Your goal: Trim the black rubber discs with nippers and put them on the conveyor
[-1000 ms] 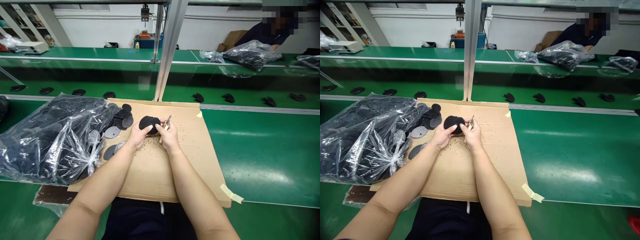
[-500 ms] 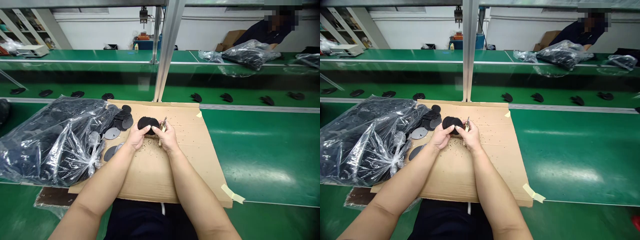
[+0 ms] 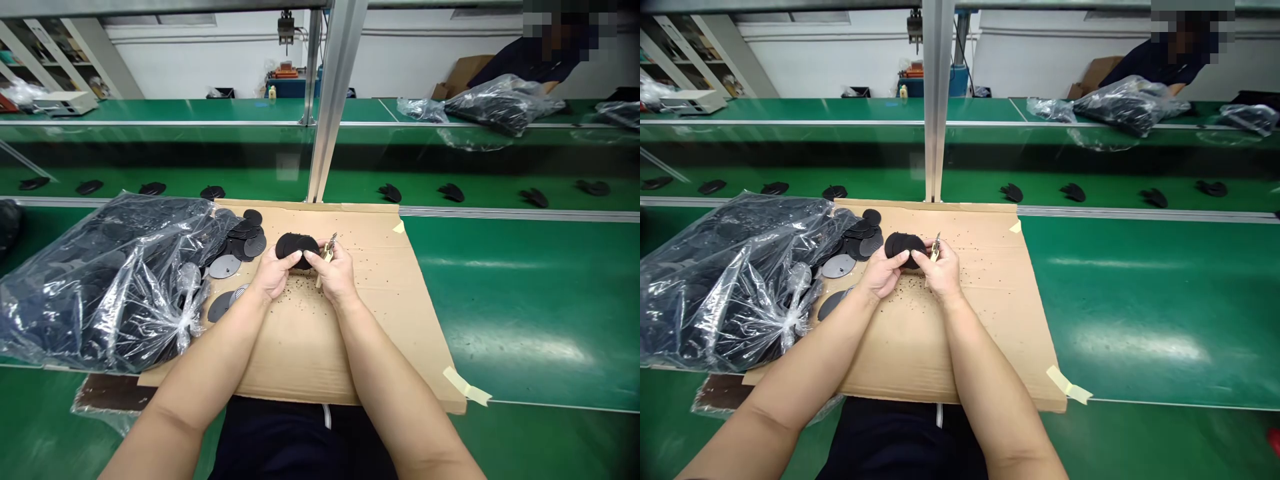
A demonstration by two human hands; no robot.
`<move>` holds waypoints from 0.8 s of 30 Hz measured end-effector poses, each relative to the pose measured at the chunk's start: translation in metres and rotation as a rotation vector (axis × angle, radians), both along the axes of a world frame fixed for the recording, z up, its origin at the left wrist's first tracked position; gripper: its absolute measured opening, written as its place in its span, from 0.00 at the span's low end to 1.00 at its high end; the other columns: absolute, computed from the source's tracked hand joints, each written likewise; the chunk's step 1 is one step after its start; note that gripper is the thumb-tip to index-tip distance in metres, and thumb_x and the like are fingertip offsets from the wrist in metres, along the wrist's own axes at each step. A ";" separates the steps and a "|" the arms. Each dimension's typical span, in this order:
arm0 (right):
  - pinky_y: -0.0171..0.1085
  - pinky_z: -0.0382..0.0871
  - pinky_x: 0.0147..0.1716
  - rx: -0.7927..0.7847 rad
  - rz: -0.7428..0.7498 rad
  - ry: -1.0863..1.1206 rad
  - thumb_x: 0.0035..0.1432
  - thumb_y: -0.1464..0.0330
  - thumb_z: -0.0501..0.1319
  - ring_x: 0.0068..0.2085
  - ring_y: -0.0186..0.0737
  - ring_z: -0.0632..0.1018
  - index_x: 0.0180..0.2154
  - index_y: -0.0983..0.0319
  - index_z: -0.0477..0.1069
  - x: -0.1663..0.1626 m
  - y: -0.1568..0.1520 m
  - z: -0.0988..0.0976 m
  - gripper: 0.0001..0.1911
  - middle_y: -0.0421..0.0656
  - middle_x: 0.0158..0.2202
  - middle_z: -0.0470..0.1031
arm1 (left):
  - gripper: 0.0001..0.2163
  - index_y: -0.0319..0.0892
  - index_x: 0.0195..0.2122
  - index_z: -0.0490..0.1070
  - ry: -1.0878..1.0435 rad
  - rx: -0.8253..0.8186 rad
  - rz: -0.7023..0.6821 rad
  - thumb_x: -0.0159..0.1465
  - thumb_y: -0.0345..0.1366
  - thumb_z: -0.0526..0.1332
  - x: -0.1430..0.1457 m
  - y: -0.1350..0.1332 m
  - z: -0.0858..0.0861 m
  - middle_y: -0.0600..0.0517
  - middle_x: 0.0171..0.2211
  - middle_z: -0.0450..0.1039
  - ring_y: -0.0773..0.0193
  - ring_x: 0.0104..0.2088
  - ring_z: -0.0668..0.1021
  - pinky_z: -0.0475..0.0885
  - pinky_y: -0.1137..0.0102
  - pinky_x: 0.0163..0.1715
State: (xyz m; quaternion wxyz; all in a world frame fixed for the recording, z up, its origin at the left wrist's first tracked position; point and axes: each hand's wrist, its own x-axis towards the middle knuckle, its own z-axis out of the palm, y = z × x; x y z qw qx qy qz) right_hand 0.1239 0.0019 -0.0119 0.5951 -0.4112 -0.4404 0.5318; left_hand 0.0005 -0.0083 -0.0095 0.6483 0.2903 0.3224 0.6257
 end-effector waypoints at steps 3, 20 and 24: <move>0.39 0.70 0.40 -0.016 0.081 0.006 0.46 0.58 0.70 0.34 0.37 0.74 0.35 0.61 0.72 -0.001 -0.001 -0.003 0.17 0.40 0.32 0.75 | 0.19 0.40 0.39 0.75 -0.004 0.002 0.039 0.45 0.32 0.75 -0.001 0.001 -0.001 0.49 0.40 0.78 0.58 0.47 0.77 0.66 0.61 0.55; 0.40 0.72 0.40 0.385 0.058 -0.417 0.60 0.61 0.60 0.35 0.39 0.77 0.44 0.59 0.71 0.000 -0.012 -0.004 0.13 0.43 0.36 0.77 | 0.09 0.37 0.41 0.70 -0.191 -0.311 -0.079 0.59 0.25 0.61 -0.008 0.006 0.000 0.50 0.30 0.74 0.71 0.24 0.74 0.65 0.80 0.19; 0.42 0.72 0.42 0.488 -0.023 -0.513 0.60 0.66 0.59 0.36 0.41 0.78 0.41 0.59 0.72 0.000 -0.012 -0.004 0.08 0.43 0.35 0.76 | 0.05 0.37 0.39 0.70 -0.260 -0.336 -0.153 0.62 0.27 0.59 -0.008 0.004 0.001 0.53 0.26 0.71 0.73 0.20 0.72 0.65 0.80 0.16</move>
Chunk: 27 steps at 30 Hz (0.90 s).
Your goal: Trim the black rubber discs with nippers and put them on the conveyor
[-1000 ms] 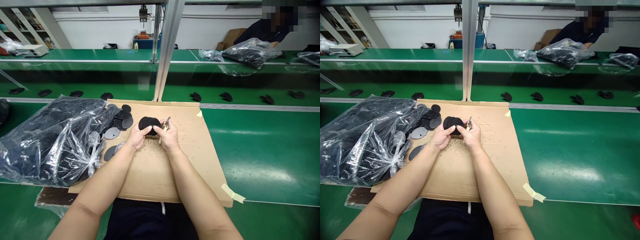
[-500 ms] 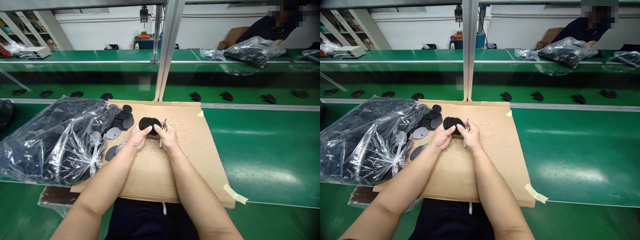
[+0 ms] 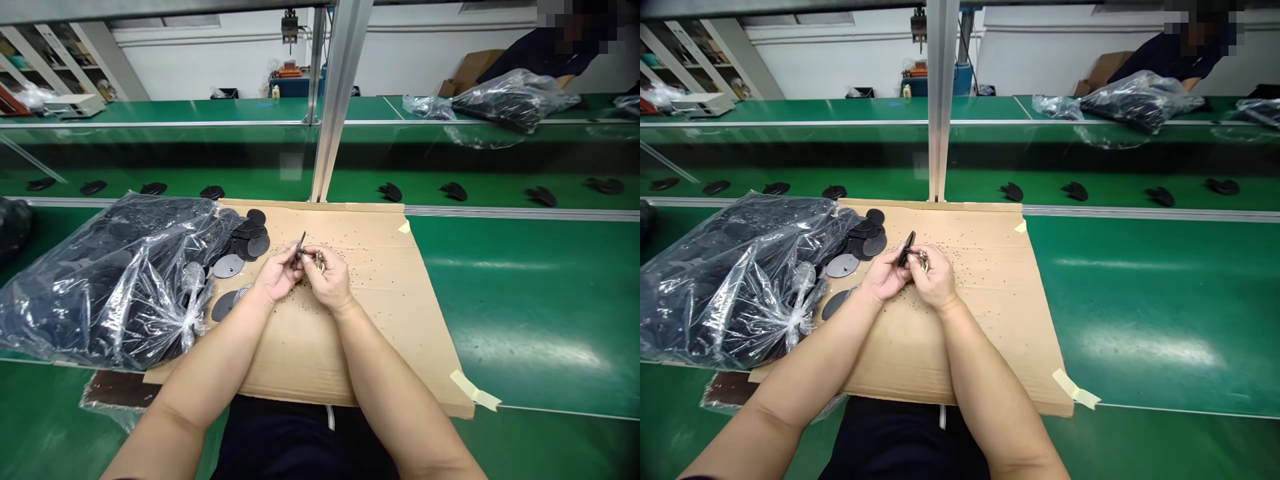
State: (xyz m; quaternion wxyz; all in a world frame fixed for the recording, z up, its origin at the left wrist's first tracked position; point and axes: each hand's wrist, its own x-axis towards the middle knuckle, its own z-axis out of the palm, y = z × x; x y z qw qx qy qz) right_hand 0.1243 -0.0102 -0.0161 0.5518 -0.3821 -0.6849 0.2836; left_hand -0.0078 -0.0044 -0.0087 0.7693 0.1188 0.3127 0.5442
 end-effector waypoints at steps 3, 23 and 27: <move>0.43 0.71 0.42 0.076 -0.024 -0.057 0.60 0.66 0.59 0.38 0.42 0.77 0.40 0.59 0.72 0.001 0.002 0.000 0.07 0.44 0.36 0.76 | 0.03 0.37 0.37 0.70 -0.016 0.003 -0.014 0.62 0.30 0.60 0.002 -0.002 0.000 0.53 0.25 0.70 0.73 0.21 0.73 0.66 0.80 0.16; 0.42 0.69 0.41 0.317 -0.152 -0.261 0.62 0.70 0.56 0.37 0.42 0.75 0.39 0.60 0.71 0.002 0.002 0.001 0.06 0.45 0.35 0.76 | 0.11 0.35 0.34 0.72 -0.023 0.063 -0.094 0.58 0.39 0.68 0.003 -0.007 -0.006 0.54 0.25 0.69 0.77 0.20 0.69 0.61 0.84 0.12; 0.42 0.70 0.42 0.264 -0.139 -0.182 0.62 0.70 0.56 0.38 0.42 0.75 0.39 0.60 0.71 -0.003 0.003 -0.001 0.06 0.45 0.35 0.76 | 0.08 0.35 0.33 0.72 -0.029 0.057 0.000 0.60 0.36 0.66 0.007 -0.005 -0.006 0.54 0.25 0.70 0.76 0.20 0.70 0.67 0.82 0.17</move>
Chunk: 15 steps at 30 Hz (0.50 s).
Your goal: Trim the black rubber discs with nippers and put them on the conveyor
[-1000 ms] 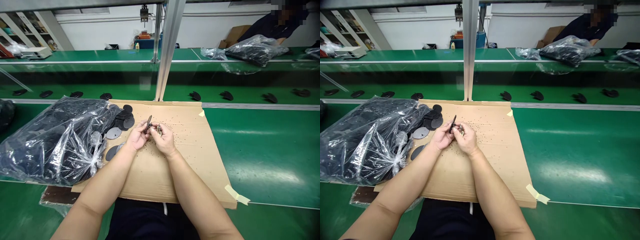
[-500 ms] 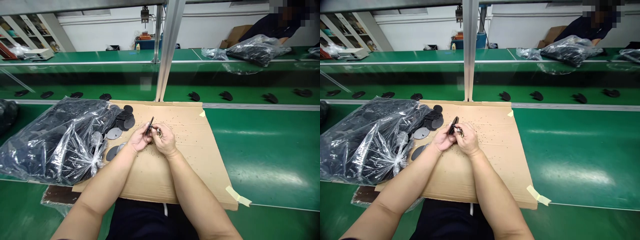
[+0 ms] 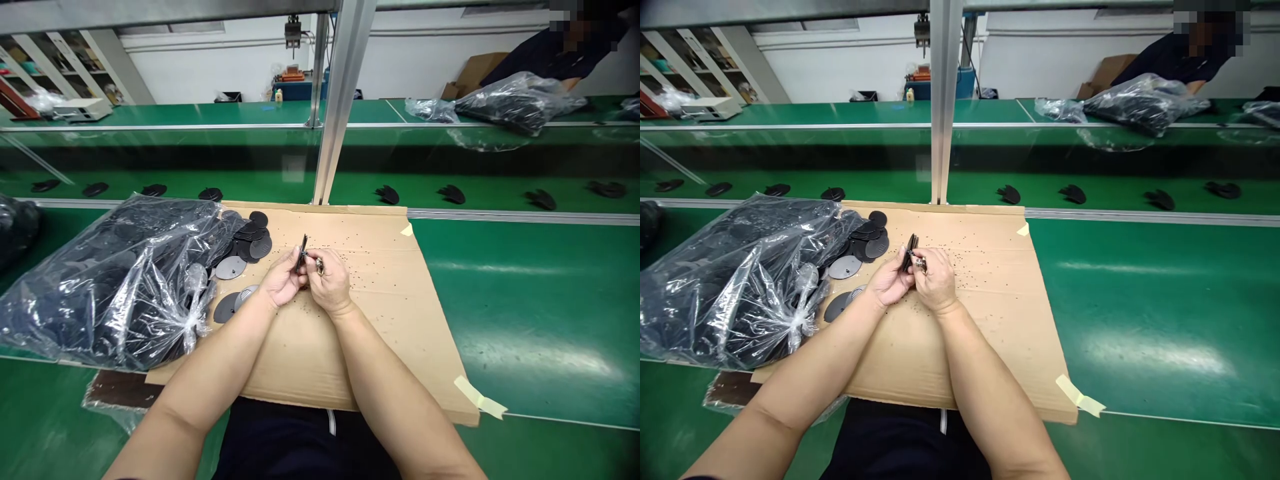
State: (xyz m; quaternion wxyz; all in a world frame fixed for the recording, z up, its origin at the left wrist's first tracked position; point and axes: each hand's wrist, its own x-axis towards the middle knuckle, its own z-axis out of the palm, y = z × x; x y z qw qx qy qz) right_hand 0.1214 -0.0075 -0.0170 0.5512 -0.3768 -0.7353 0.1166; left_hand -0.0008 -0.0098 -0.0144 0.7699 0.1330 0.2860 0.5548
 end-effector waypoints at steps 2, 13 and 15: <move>0.42 0.70 0.41 -0.073 0.036 0.090 0.62 0.68 0.57 0.38 0.41 0.76 0.39 0.60 0.72 -0.002 0.000 -0.002 0.06 0.44 0.35 0.76 | 0.04 0.35 0.32 0.72 0.006 0.015 0.074 0.60 0.31 0.65 0.000 0.002 0.001 0.53 0.25 0.71 0.75 0.23 0.72 0.72 0.80 0.24; 0.38 0.70 0.35 -0.317 -0.183 0.583 0.57 0.61 0.60 0.31 0.36 0.74 0.37 0.64 0.71 0.002 0.017 -0.019 0.12 0.42 0.30 0.74 | 0.18 0.43 0.41 0.72 0.519 0.086 0.559 0.49 0.22 0.67 -0.008 0.041 0.013 0.51 0.41 0.76 0.63 0.43 0.78 0.71 0.63 0.51; 0.38 0.71 0.35 -0.305 -0.203 0.576 0.57 0.61 0.60 0.31 0.37 0.74 0.37 0.64 0.71 0.002 0.018 -0.018 0.12 0.42 0.30 0.74 | 0.16 0.44 0.42 0.73 0.867 0.172 0.654 0.53 0.25 0.65 -0.021 0.069 0.019 0.51 0.43 0.75 0.62 0.46 0.76 0.68 0.61 0.54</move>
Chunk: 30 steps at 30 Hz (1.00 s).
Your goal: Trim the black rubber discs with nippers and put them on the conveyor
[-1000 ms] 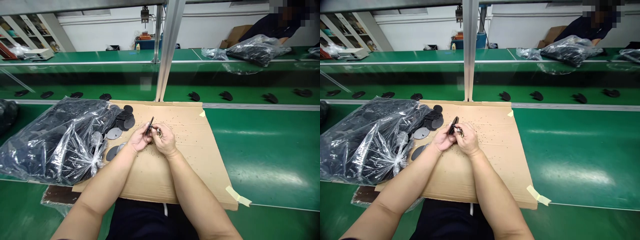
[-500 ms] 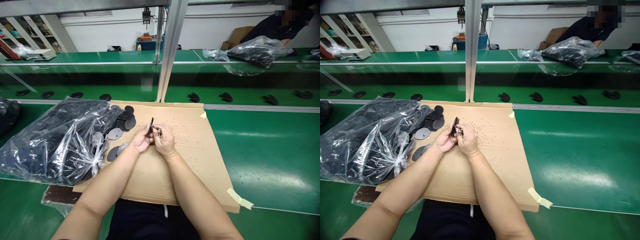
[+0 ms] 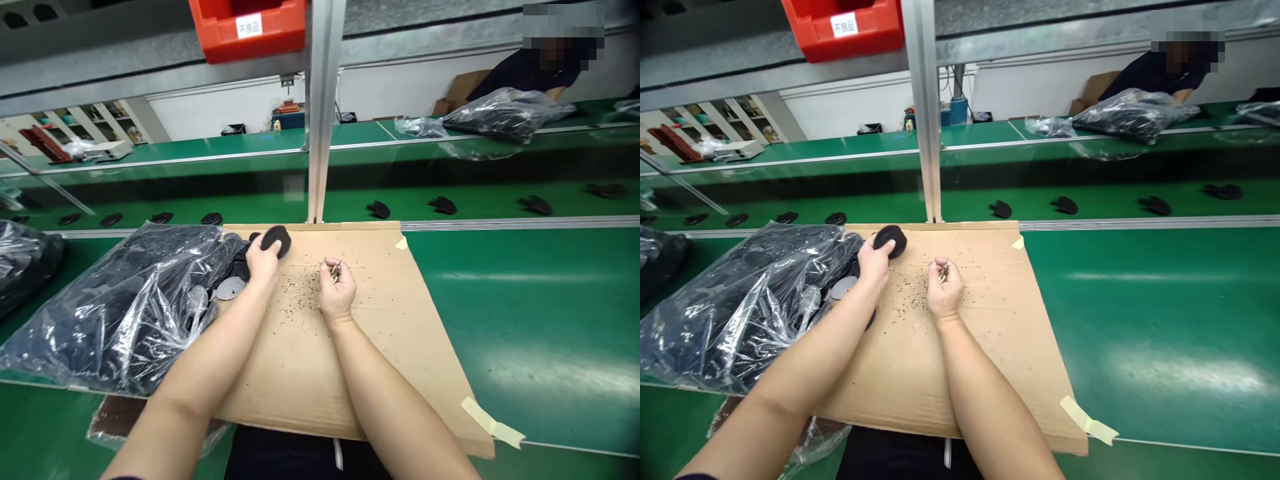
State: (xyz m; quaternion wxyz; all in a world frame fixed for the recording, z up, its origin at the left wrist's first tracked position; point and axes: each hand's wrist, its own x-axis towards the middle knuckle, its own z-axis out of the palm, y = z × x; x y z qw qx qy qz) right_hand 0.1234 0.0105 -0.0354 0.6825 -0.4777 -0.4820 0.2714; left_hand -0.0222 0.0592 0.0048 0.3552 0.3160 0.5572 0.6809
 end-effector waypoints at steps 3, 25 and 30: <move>0.38 0.70 0.36 0.001 -0.014 -0.062 0.58 0.62 0.59 0.32 0.37 0.74 0.36 0.63 0.71 0.000 -0.001 0.001 0.11 0.43 0.30 0.74 | 0.14 0.42 0.45 0.74 0.555 0.034 0.097 0.56 0.28 0.62 -0.022 0.047 0.014 0.46 0.48 0.71 0.56 0.52 0.72 0.63 0.60 0.59; 0.37 0.67 0.33 -0.278 -0.277 0.403 0.61 0.57 0.54 0.30 0.37 0.70 0.32 0.58 0.60 -0.002 0.008 0.003 0.12 0.40 0.28 0.65 | 0.22 0.39 0.45 0.70 0.977 -0.277 -0.429 0.52 0.43 0.70 0.214 0.205 -0.007 0.35 0.47 0.72 0.44 0.53 0.71 0.61 0.55 0.53; 0.37 0.67 0.29 -0.306 -0.255 0.480 0.60 0.58 0.53 0.28 0.37 0.69 0.31 0.57 0.60 0.000 0.009 0.003 0.11 0.40 0.26 0.65 | 0.29 0.40 0.48 0.69 0.993 -0.233 -0.468 0.44 0.33 0.74 0.228 0.219 -0.018 0.37 0.48 0.72 0.44 0.53 0.71 0.62 0.57 0.52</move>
